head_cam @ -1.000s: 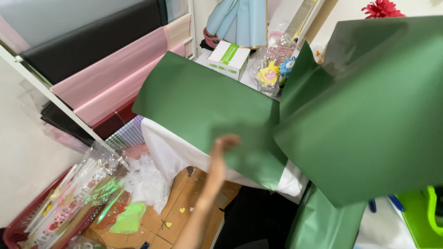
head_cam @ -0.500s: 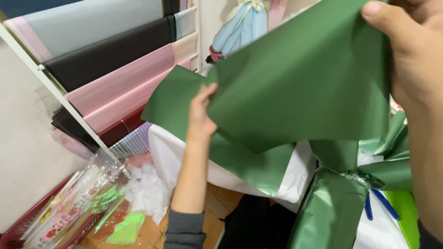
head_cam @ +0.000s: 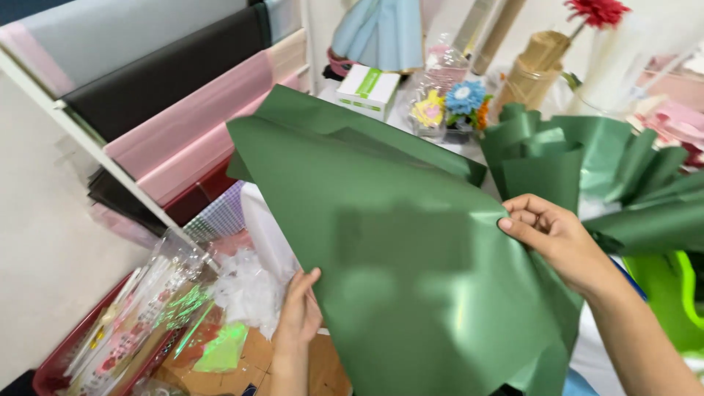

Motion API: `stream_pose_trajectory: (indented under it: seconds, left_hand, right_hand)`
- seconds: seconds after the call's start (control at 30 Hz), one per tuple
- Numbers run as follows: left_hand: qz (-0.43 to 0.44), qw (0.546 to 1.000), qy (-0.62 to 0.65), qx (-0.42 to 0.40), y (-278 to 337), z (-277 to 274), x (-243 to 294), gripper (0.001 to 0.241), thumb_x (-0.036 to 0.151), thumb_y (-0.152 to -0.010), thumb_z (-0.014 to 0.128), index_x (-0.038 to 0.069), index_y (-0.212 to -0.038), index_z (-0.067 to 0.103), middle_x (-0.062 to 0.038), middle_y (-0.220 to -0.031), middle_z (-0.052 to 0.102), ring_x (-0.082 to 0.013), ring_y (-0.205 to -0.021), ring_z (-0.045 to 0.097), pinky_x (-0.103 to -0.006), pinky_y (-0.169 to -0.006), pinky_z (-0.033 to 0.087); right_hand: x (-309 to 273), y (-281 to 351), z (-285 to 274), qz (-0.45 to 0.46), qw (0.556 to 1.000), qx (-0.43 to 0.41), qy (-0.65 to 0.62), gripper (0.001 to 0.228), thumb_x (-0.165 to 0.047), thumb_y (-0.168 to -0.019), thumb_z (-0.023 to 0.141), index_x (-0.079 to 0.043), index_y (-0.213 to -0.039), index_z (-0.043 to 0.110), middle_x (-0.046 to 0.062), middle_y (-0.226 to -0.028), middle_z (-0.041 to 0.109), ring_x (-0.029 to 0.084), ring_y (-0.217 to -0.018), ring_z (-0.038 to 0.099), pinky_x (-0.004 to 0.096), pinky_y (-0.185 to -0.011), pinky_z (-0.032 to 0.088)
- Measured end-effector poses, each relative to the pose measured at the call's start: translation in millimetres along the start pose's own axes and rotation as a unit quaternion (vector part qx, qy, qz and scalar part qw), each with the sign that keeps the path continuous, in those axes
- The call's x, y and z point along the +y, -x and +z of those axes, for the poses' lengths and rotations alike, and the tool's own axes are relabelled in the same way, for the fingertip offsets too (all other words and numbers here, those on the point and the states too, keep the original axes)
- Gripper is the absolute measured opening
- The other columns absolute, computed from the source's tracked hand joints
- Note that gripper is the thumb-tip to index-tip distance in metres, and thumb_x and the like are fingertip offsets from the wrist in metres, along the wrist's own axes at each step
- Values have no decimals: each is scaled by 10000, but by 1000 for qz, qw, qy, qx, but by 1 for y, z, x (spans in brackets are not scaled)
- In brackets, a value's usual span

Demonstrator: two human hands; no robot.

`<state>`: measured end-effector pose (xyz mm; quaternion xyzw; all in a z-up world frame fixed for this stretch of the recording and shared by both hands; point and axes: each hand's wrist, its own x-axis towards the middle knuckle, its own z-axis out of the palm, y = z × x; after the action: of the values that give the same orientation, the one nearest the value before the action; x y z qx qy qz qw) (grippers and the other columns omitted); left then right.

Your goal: The person cuts a large sheet of green wrapping paper into smaller rectangular pieces using a utility knife. They then fold the cut pieces and arrange them around a bouquet wrapped in white tissue paper.

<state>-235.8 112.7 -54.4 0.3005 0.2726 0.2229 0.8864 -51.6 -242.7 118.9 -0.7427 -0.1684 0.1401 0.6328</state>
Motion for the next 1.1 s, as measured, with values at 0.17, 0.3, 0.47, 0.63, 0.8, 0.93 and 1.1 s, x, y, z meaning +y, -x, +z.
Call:
stream_pose_trajectory:
  seconds: [0.17,0.3,0.47,0.63,0.8,0.93,1.1]
  left_hand:
    - [-196,975,-70,-82,26,-8,-74,1046,180,-791,823,24,-1602,181,-32,-780,609,-142,-566,614,-316,-457,535]
    - [-229,964,-56,-125,68,26,-89,275,101,-880,775,146,-893,504,16,-641,491,-121,-467,569,-350,-393,546]
    - [-188,973,21,-135,99,60,-100,203,100,-932,707,119,-1048,542,-10,-862,658,-64,-477,573,-267,-408,517]
    - [-71,965,-120,-221,150,67,-106,275,176,-968,652,65,-1214,598,-53,-850,589,-155,-590,620,-403,-528,652]
    - [-169,936,-251,-180,180,42,-145,365,295,-943,704,114,-892,391,-134,-776,619,-341,-692,774,-347,-628,571]
    - [-221,886,-344,-217,197,19,-172,428,373,-986,696,173,-840,347,2,-892,490,-244,-966,843,-191,-730,431]
    - [-242,604,-524,-550,188,28,-108,591,506,-983,473,119,-1428,507,-32,-1440,562,-140,-1321,543,-277,-1142,392]
  right_hand:
    - [8,30,-67,143,989,18,33,212,-141,-953,704,-68,-1151,679,54,-904,689,158,-727,604,296,-600,448]
    - [20,90,-125,165,985,30,-42,480,-239,-972,590,-42,-1410,599,151,-1113,695,256,-1008,631,404,-866,478]
    - [70,182,-160,53,975,7,-215,1082,-692,-761,694,-44,-1590,439,206,-1346,564,364,-1173,596,490,-914,508]
    - [128,252,-154,-64,884,4,-464,529,-249,-905,893,-76,-1330,628,151,-1133,702,261,-975,688,418,-878,587]
    - [150,267,-139,67,948,167,-261,680,-320,-889,735,-212,-1473,404,63,-1131,535,188,-873,584,362,-727,549]
    - [152,271,-132,69,934,306,-170,582,-78,-915,677,-272,-1413,447,-17,-758,567,123,-786,583,325,-763,508]
    - [177,291,-146,57,919,364,-142,632,-121,-890,723,-221,-1487,542,-78,-804,626,45,-806,594,248,-772,496]
